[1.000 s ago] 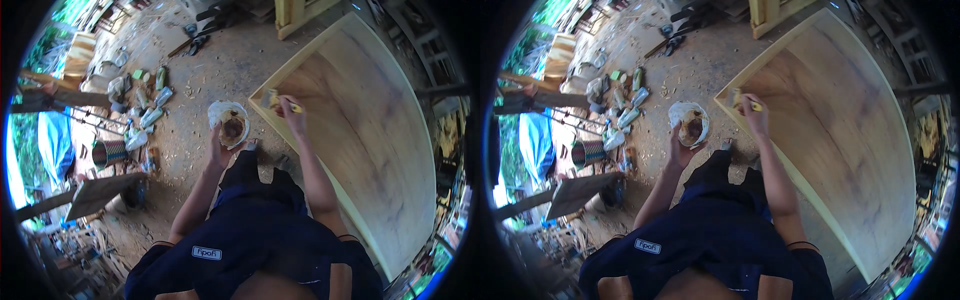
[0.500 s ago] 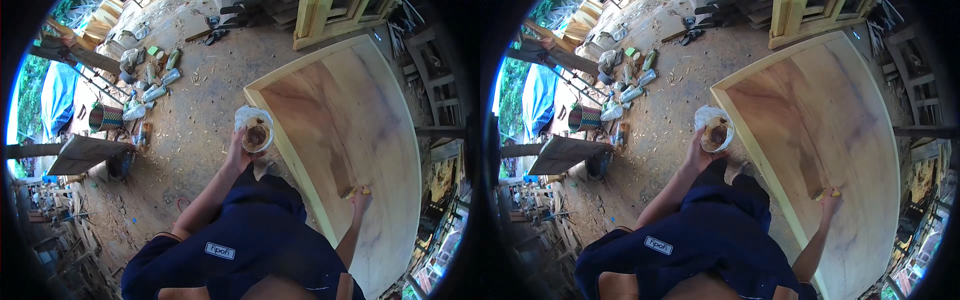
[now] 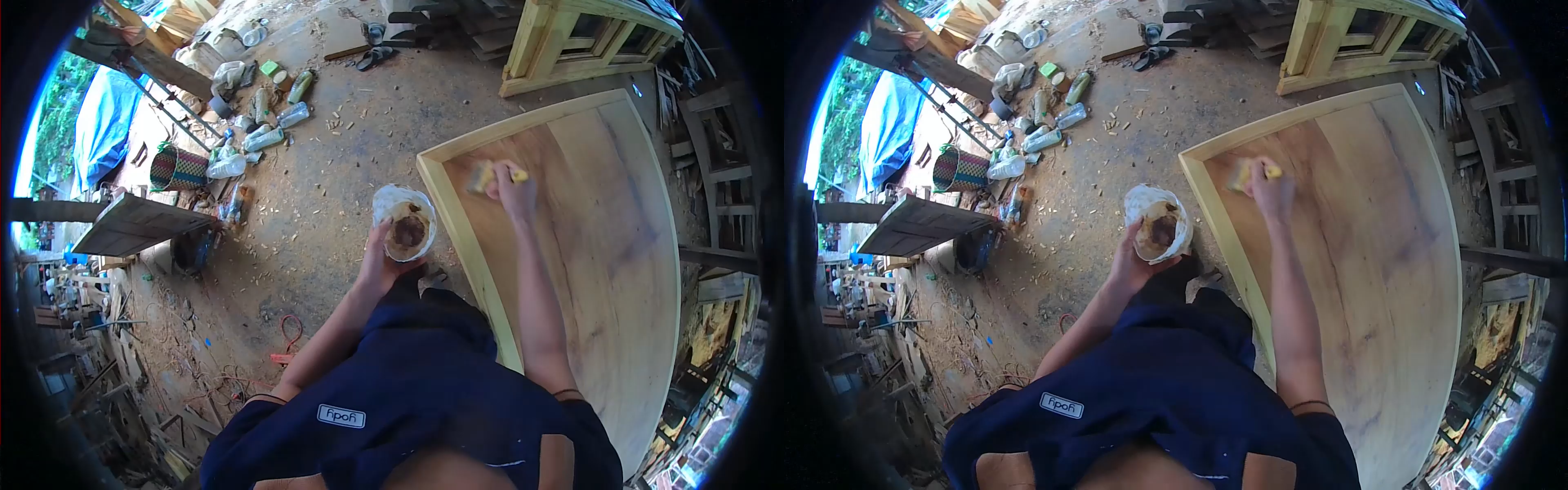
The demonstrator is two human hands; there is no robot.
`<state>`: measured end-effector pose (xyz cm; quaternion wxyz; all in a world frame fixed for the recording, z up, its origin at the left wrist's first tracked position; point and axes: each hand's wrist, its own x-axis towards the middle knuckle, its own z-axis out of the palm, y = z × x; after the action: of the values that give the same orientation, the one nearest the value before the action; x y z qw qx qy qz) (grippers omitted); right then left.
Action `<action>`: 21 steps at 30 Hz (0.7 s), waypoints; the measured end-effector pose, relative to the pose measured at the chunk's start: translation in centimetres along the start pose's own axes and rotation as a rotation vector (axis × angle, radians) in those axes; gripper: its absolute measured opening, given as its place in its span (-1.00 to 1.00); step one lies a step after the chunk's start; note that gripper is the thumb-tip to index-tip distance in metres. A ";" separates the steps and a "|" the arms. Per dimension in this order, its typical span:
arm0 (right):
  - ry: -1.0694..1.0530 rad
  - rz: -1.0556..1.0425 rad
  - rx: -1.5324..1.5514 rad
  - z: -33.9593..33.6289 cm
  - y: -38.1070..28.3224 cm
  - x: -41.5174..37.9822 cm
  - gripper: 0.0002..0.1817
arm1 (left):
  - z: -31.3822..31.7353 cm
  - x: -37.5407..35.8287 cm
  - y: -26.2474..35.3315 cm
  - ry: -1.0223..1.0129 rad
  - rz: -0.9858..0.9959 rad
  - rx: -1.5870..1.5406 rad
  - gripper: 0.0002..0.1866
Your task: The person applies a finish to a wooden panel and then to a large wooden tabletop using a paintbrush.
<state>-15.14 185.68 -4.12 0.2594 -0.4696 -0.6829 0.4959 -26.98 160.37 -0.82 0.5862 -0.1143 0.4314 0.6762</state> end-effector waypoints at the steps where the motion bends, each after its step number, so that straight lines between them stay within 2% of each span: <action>1: 0.003 0.008 -0.003 1.7 -0.4 1.2 -0.78 | 0.1 0.3 0.8 0.004 0.013 0.016 -0.36; 3: 0.002 0.165 0.460 4.6 0.0 2.9 -0.79 | -0.1 1.3 2.2 -0.041 0.011 0.023 -0.35; 6: -0.015 0.297 0.580 4.0 1.7 2.9 -0.81 | 0.4 2.9 4.4 -0.040 0.015 -0.003 -0.39; 8: 0.076 0.329 0.413 0.8 1.0 0.2 -0.80 | 0.5 4.3 5.6 -0.038 0.002 0.019 -0.36; 10: 0.078 0.317 0.258 -4.2 3.0 -3.3 -0.79 | 0.0 6.1 6.6 -0.055 -0.019 0.038 -0.33; 12: 0.100 0.519 0.331 -9.3 3.6 -7.4 -0.77 | 0.5 7.4 7.8 -0.049 -0.042 0.055 -0.33; 14: 0.235 0.587 0.108 -12.2 3.4 -10.7 -0.80 | 0.3 9.0 8.7 -0.046 -0.051 0.078 -0.32; 15: 0.259 0.597 0.107 -13.0 3.3 -11.6 -0.80 | 0.7 9.5 9.2 -0.059 -0.071 0.086 -0.32; 17: 0.324 0.710 -0.410 -13.9 3.2 -13.0 -0.79 | 1.2 10.3 10.2 -0.059 -0.060 0.077 -0.31; 18: 0.338 0.723 -0.408 -13.9 5.0 -13.3 -0.79 | 1.3 10.6 10.6 -0.107 -0.064 0.090 -0.30; 20: 0.417 0.359 -0.706 -12.9 10.0 -12.6 -0.78 | 1.6 11.1 11.3 -0.133 -0.079 0.098 -0.30; 21: 0.303 0.358 -0.761 -11.6 7.7 -11.0 -0.77 | 1.7 11.2 11.5 -0.151 -0.079 0.100 -0.31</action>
<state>1.99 181.38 -5.63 0.0755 -0.7098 -0.6789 0.1720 -39.83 170.04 -2.01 0.6483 -0.0505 0.4141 0.6369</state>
